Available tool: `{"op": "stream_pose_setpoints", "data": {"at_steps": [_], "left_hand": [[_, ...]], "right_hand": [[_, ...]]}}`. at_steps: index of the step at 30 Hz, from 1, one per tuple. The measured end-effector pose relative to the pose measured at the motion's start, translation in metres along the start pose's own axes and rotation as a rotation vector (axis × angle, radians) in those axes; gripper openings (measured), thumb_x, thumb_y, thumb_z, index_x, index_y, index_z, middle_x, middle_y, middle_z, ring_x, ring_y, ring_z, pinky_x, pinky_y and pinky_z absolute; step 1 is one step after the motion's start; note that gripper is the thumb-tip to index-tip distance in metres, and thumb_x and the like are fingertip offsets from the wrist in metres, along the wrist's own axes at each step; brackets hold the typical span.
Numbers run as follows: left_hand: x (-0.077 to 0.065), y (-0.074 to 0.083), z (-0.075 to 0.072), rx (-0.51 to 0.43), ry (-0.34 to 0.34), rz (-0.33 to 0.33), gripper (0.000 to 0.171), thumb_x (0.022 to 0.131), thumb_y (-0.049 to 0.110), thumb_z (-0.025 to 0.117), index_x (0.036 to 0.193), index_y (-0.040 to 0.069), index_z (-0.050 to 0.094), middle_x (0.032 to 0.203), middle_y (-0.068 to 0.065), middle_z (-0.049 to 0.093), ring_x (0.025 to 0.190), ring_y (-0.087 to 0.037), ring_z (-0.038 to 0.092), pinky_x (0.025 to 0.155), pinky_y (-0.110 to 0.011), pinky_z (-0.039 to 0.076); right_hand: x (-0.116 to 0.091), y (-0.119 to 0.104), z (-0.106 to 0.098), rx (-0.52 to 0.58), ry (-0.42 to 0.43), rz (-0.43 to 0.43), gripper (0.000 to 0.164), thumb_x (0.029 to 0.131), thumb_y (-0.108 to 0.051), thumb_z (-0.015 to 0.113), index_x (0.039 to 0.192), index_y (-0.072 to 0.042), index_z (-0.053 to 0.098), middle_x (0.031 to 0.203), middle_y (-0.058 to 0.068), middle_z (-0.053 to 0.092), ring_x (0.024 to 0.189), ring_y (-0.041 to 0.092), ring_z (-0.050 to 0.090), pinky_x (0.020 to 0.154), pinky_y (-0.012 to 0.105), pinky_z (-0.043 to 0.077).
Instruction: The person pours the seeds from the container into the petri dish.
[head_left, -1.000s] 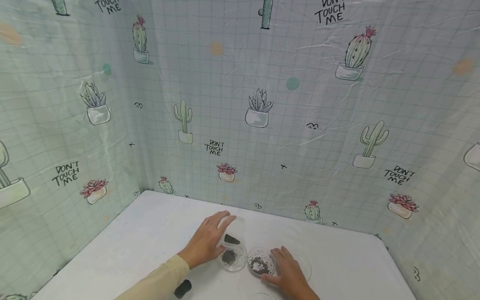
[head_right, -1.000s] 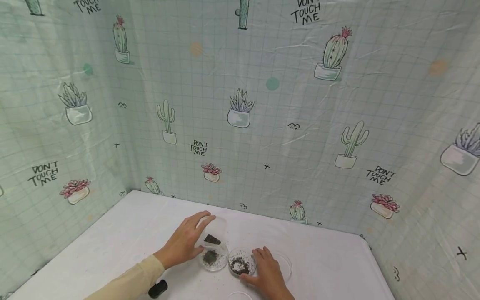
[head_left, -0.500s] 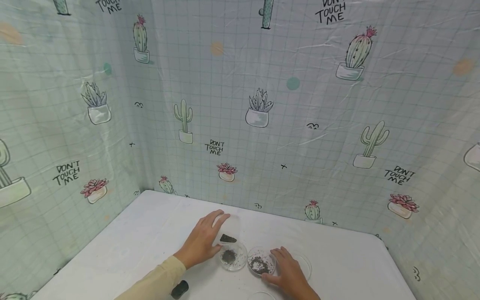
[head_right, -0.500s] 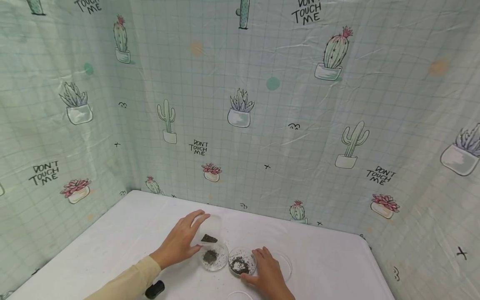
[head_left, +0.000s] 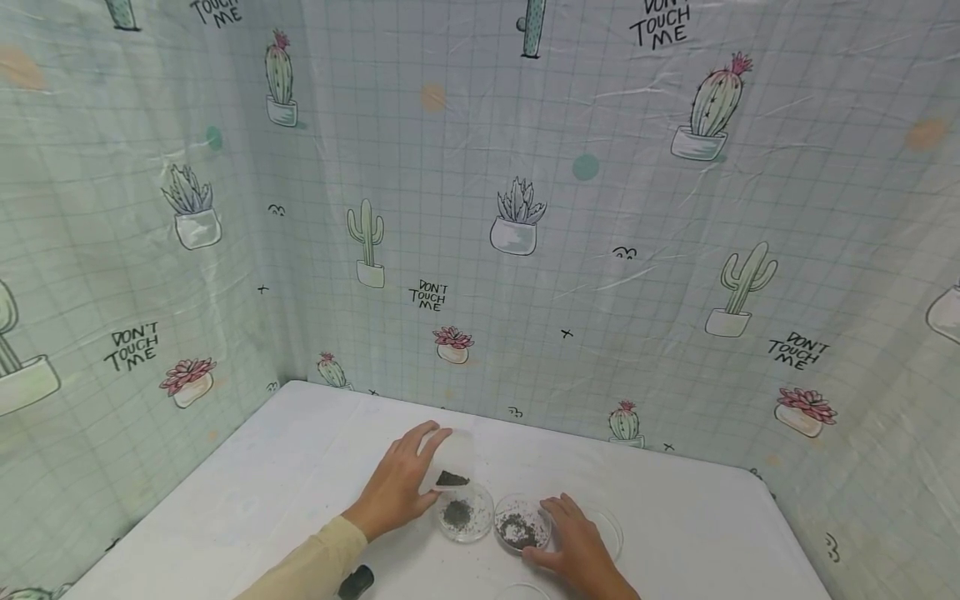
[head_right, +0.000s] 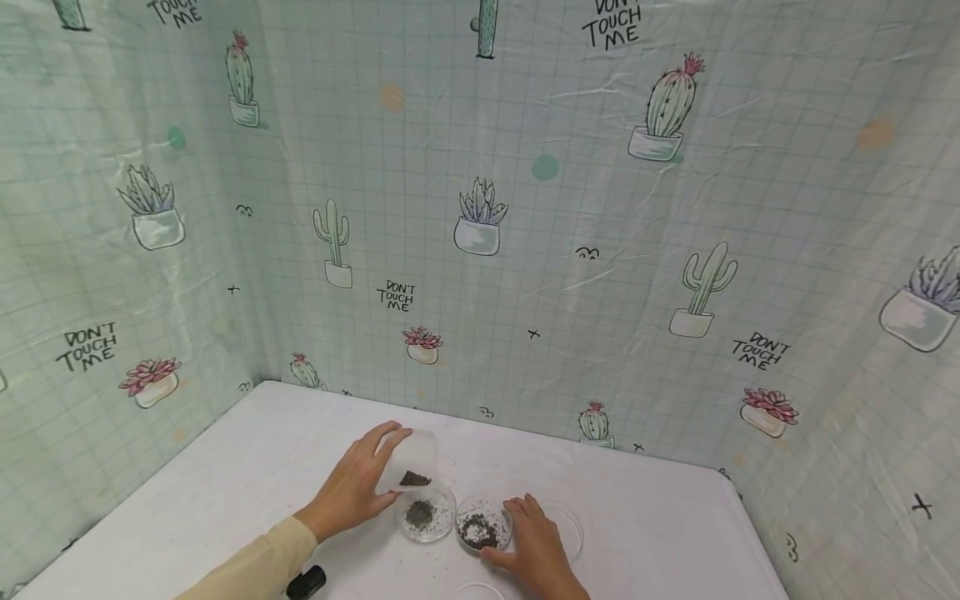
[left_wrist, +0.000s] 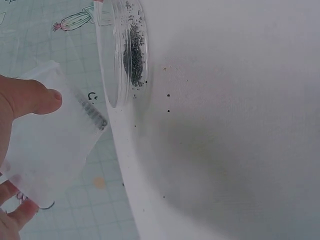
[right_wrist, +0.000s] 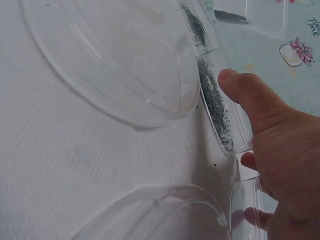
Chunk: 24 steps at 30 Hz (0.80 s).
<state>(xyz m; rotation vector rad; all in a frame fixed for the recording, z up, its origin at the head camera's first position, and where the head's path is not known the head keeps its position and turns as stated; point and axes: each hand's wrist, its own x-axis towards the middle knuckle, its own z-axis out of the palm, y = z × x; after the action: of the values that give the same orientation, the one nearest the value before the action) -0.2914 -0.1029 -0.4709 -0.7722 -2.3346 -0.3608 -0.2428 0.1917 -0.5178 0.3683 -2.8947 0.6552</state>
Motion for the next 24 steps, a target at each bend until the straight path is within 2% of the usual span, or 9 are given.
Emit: {"op": "stream_pose_setpoints", "data": {"at_steps": [7,14,20,24], "left_hand": [[-0.005,-0.002,0.001,-0.026,-0.031,-0.078,0.098,0.054,0.029,0.085,0.138,0.019,0.036,0.134,-0.009,0.042,0.122,-0.023,0.045,0.093,-0.041,0.047],[-0.009,-0.006,0.003,-0.036,-0.029,-0.133,0.099,0.054,0.033,0.085,0.138,0.017,0.034,0.133,-0.009,0.039,0.119,-0.025,0.047,0.093,-0.043,0.048],[-0.011,-0.007,0.004,-0.096,-0.053,-0.236,0.099,0.057,0.032,0.085,0.139,0.017,0.033,0.131,-0.009,0.04,0.117,-0.026,0.05,0.095,-0.044,0.047],[-0.013,-0.009,0.006,-0.147,-0.081,-0.322,0.098,0.058,0.029,0.085,0.14,0.018,0.032,0.131,-0.008,0.04,0.118,-0.025,0.049,0.099,-0.04,0.046]], "right_hand": [[0.0,-0.001,0.001,0.001,-0.019,0.018,0.079,0.064,-0.057,0.071,0.122,-0.007,0.053,0.129,0.014,0.052,0.128,0.039,0.038,0.099,0.06,0.036],[0.0,-0.001,0.001,0.013,-0.016,0.009,0.079,0.065,-0.056,0.071,0.122,-0.005,0.053,0.129,0.014,0.052,0.128,0.038,0.038,0.098,0.06,0.037],[0.001,0.0,0.002,0.005,-0.025,0.012,0.079,0.065,-0.057,0.071,0.122,-0.005,0.053,0.129,0.013,0.052,0.128,0.038,0.037,0.098,0.061,0.036],[0.001,0.0,0.002,0.014,-0.023,0.011,0.079,0.065,-0.056,0.071,0.122,-0.005,0.053,0.128,0.014,0.052,0.128,0.039,0.037,0.099,0.061,0.035]]}}
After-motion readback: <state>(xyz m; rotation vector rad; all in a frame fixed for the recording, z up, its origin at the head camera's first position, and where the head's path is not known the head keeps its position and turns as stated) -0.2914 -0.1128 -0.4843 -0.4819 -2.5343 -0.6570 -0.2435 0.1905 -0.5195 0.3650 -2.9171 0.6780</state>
